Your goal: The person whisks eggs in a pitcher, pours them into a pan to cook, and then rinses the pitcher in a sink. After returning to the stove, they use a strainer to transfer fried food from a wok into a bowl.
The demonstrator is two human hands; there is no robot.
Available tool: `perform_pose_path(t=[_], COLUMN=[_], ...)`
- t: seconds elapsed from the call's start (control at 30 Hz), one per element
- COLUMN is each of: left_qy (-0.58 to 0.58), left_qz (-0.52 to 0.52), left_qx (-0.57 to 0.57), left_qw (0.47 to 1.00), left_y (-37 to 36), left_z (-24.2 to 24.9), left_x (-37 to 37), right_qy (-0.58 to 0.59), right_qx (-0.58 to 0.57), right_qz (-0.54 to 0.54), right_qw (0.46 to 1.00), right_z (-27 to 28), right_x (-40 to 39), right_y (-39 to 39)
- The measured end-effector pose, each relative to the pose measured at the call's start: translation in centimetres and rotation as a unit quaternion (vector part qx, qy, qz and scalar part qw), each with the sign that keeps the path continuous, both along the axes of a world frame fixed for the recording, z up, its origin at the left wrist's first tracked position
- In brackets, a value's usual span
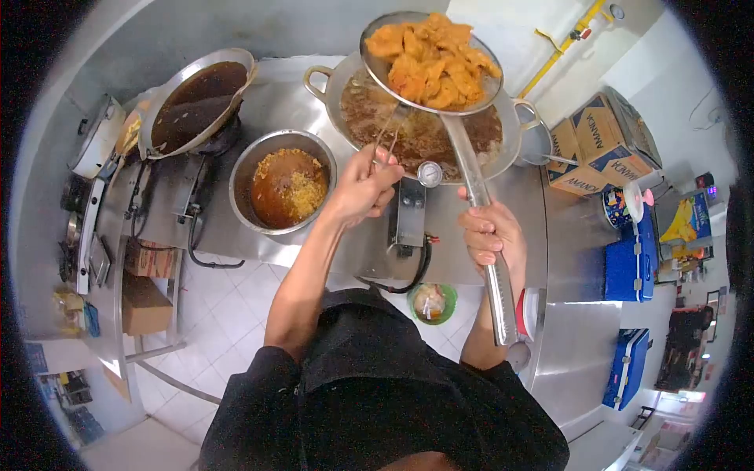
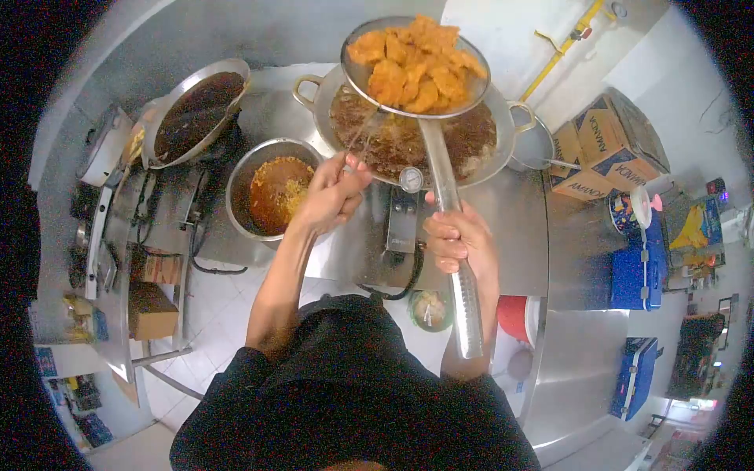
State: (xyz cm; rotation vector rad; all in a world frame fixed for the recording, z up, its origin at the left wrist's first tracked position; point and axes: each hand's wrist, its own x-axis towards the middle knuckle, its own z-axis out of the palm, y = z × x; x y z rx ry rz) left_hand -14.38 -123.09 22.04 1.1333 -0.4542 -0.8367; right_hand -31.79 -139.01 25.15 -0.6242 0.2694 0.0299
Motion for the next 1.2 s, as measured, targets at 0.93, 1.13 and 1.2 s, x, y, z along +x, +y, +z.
perform_pose_path(t=[0.93,1.13,1.2], left_qy=[-0.059,-0.018,-0.032], left_qz=[0.016,-0.004,0.001], left_qx=[0.003,0.039,0.04], left_qw=[0.998,0.999,0.999], left_y=[-1.2,0.0,0.0], left_z=[3.0,-0.3,0.3], left_x=[1.4,-0.2,-0.1], right_qy=[-0.06,0.006,0.01], right_qx=[0.019,0.041,0.064], right_qz=[-0.02,0.008,0.01], right_qw=[0.998,0.999,0.998], right_z=[2.3,-0.2,-0.1], right_x=[1.9,0.1,0.0], right_y=[-0.6,-0.4,-0.3])
